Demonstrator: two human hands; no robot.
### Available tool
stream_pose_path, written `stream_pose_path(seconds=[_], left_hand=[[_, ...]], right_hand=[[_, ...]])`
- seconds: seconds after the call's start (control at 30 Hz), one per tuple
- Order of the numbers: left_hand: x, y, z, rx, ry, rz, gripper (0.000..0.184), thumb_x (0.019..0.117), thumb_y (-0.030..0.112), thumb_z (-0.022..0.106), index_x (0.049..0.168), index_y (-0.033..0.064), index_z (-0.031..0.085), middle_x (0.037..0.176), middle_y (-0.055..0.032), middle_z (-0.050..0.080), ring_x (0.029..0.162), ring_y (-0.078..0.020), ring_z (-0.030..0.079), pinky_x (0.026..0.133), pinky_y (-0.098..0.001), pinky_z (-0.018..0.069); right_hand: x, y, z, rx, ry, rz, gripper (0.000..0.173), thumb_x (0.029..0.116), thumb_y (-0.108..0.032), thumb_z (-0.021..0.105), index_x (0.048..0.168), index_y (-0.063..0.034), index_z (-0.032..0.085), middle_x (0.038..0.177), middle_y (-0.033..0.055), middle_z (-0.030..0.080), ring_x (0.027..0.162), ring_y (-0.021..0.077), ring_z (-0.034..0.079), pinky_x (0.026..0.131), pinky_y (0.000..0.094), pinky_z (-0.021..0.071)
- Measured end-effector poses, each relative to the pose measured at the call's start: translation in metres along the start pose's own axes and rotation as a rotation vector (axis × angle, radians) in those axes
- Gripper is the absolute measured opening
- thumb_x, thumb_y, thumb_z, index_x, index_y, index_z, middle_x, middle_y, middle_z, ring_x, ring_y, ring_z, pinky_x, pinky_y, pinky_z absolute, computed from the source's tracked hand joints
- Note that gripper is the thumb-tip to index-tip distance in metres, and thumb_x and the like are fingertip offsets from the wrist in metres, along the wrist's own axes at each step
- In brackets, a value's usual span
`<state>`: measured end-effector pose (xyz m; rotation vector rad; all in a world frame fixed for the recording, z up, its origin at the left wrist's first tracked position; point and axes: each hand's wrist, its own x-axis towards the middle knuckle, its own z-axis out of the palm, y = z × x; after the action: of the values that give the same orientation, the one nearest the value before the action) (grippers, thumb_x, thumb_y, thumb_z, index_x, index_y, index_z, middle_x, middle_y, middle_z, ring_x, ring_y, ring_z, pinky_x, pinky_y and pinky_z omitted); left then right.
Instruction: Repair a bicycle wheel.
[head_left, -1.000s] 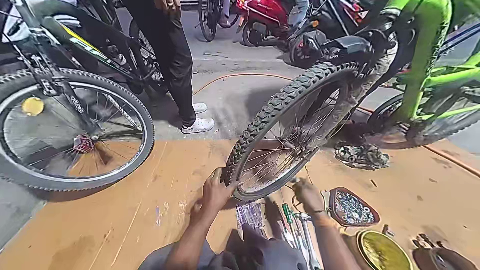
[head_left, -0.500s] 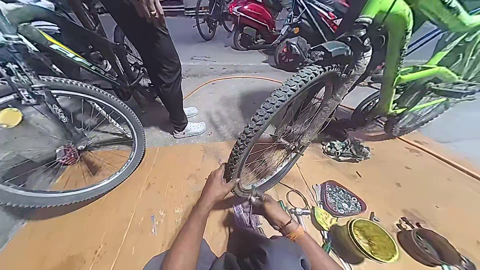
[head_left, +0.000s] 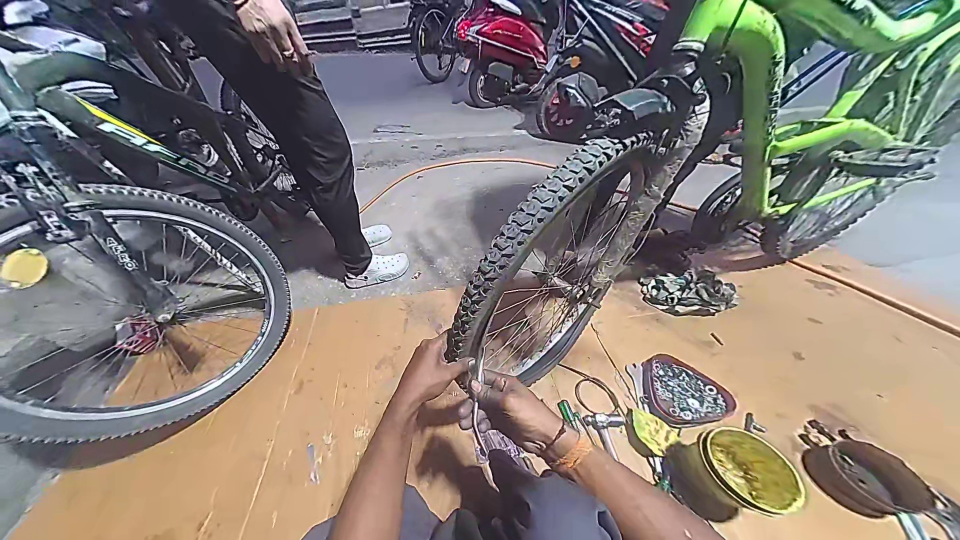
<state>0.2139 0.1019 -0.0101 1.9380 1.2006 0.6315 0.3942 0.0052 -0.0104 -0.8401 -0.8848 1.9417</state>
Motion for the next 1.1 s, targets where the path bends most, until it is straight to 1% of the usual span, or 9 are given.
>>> stream_pose_path(seconds=[0.3,0.43,0.57,0.67,0.8,0.9,0.97,1.03,1.1], left_hand=[[-0.004,-0.003,0.002,-0.014,0.005,-0.008,0.047,0.0866,0.030,0.078,0.127,0.0112,0.066,0.107,-0.0008,0.075,0.100,-0.0094,0.071,0.095,-0.0381,0.0581],[-0.011,-0.008,0.008,-0.049,0.023,0.002,0.053,0.0856,0.036,0.081,0.129,0.0119,0.064,0.109,0.0012,0.075,0.102,-0.0077,0.071,0.095,-0.0358,0.0598],[-0.027,-0.005,0.018,-0.050,0.042,0.035,0.068,0.0867,0.044,0.078,0.140,0.0084,0.056,0.121,0.0000,0.072,0.111,-0.0058,0.068,0.102,-0.0324,0.0562],[-0.031,-0.004,0.018,-0.120,0.038,0.105,0.053,0.0988,0.044,0.062,0.138,0.0093,0.060,0.119,0.0011,0.073,0.110,-0.0048,0.068,0.101,-0.0310,0.0561],[-0.023,-0.008,0.013,-0.255,0.094,0.045,0.052,0.1114,0.037,0.031,0.120,0.0050,0.071,0.110,-0.0050,0.076,0.105,-0.0112,0.071,0.100,-0.0361,0.0576],[-0.001,-0.003,0.009,-0.432,0.127,-0.026,0.063,0.1119,0.042,0.025,0.103,0.0025,0.073,0.095,-0.0056,0.076,0.091,-0.0137,0.073,0.088,-0.0365,0.0610],[0.026,0.003,0.005,-0.587,0.099,0.025,0.059,0.1110,0.043,0.028,0.110,0.0022,0.069,0.101,-0.0055,0.074,0.097,-0.0136,0.070,0.092,-0.0361,0.0578],[0.052,0.014,0.003,-0.747,0.005,0.059,0.054,0.1091,0.048,0.033,0.125,0.0071,0.064,0.112,-0.0052,0.071,0.106,-0.0134,0.067,0.097,-0.0352,0.0549],[0.074,0.030,0.003,-0.922,-0.121,0.036,0.052,0.1074,0.054,0.034,0.130,0.0158,0.062,0.110,-0.0028,0.073,0.101,-0.0115,0.069,0.091,-0.0329,0.0588]], right_hand=[[0.010,-0.003,-0.001,-0.023,0.060,-0.039,0.030,0.1096,-0.025,0.048,0.122,0.0000,0.058,0.083,0.0143,0.071,0.069,0.0218,0.072,0.064,0.0350,0.0614],[0.007,-0.022,-0.032,-0.362,0.008,-0.035,0.029,0.1084,-0.030,0.048,0.108,-0.0052,0.063,0.069,0.0008,0.057,0.055,0.0093,0.053,0.052,0.0269,0.0484],[0.003,-0.058,-0.081,-1.251,0.073,-0.080,0.032,0.1065,-0.035,0.049,0.119,-0.0153,0.070,0.089,0.0064,0.070,0.079,0.0199,0.066,0.078,0.0449,0.0550],[-0.007,-0.054,-0.104,-1.500,0.165,0.043,0.028,0.1030,-0.035,0.056,0.115,-0.0143,0.071,0.098,0.0124,0.072,0.096,0.0317,0.069,0.089,0.0590,0.0526],[-0.038,0.007,-0.154,-1.437,0.079,0.396,0.030,0.0981,-0.035,0.063,0.111,-0.0098,0.074,0.098,0.0168,0.073,0.094,0.0368,0.070,0.087,0.0648,0.0518],[-0.064,0.046,-0.183,-1.437,0.021,0.586,0.039,0.0968,-0.040,0.066,0.125,-0.0137,0.071,0.113,0.0185,0.073,0.109,0.0409,0.067,0.096,0.0690,0.0484],[-0.072,0.042,-0.176,-1.320,0.093,0.469,0.037,0.0987,-0.033,0.065,0.128,-0.0107,0.068,0.116,0.0178,0.072,0.111,0.0371,0.067,0.099,0.0648,0.0483],[-0.071,0.029,-0.161,-1.135,0.164,0.278,0.037,0.1015,-0.035,0.062,0.130,-0.0110,0.067,0.121,0.0104,0.072,0.113,0.0243,0.068,0.104,0.0513,0.0514],[-0.060,0.009,-0.139,-0.982,0.222,0.087,0.036,0.1028,-0.036,0.060,0.128,-0.0119,0.067,0.117,0.0050,0.072,0.106,0.0148,0.069,0.098,0.0407,0.0550]])
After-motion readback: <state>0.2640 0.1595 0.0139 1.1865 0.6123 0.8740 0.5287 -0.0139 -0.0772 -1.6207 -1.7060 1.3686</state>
